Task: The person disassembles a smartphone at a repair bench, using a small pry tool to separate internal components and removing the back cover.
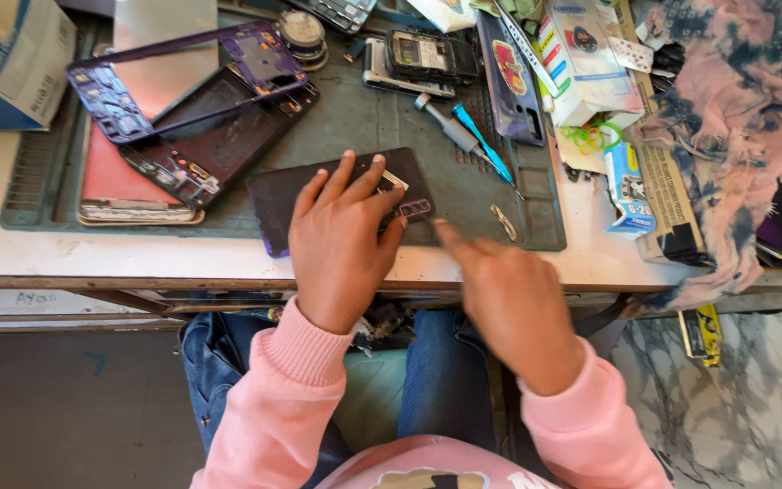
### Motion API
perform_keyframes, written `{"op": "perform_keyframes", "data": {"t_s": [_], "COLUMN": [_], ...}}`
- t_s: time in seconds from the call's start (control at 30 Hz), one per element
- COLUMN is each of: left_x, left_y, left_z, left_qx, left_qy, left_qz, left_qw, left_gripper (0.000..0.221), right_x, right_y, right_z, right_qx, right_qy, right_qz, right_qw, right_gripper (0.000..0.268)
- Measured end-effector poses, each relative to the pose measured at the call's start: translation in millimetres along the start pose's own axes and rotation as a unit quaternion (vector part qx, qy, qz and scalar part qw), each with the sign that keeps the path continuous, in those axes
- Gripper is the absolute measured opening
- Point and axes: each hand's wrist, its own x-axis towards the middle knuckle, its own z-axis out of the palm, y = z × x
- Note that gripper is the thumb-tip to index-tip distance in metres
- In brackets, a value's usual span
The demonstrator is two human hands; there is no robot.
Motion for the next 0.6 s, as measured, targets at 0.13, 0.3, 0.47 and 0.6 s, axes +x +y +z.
{"op": "perform_keyframes", "data": {"t_s": [0.13, 0.3, 0.47, 0.6], "left_x": [-2, -3, -3, -3], "left_y": [1, 0, 1, 0], "left_z": [0, -2, -1, -3], "left_qx": [0.003, 0.01, 0.013, 0.008], "left_qy": [-0.001, -0.009, -0.014, 0.0], "left_qz": [0.01, 0.031, 0.021, 0.032], "left_qw": [1.0, 0.999, 1.0, 0.999], "left_gripper": [0.027, 0.028, 0.03, 0.029], "right_x": [-1, 1, 2, 6], "right_y": [-6, 0, -8, -8], "right_z": [1, -4, 0, -9], "right_qx": [-0.013, 0.004, -0.035, -0.071], "right_qy": [-0.026, -0.006, -0.009, -0.043], "right_qz": [0.038, 0.026, 0.012, 0.046], "right_qw": [0.999, 1.0, 0.999, 0.996], "right_gripper": [0.055, 0.049, 0.055, 0.049]}}
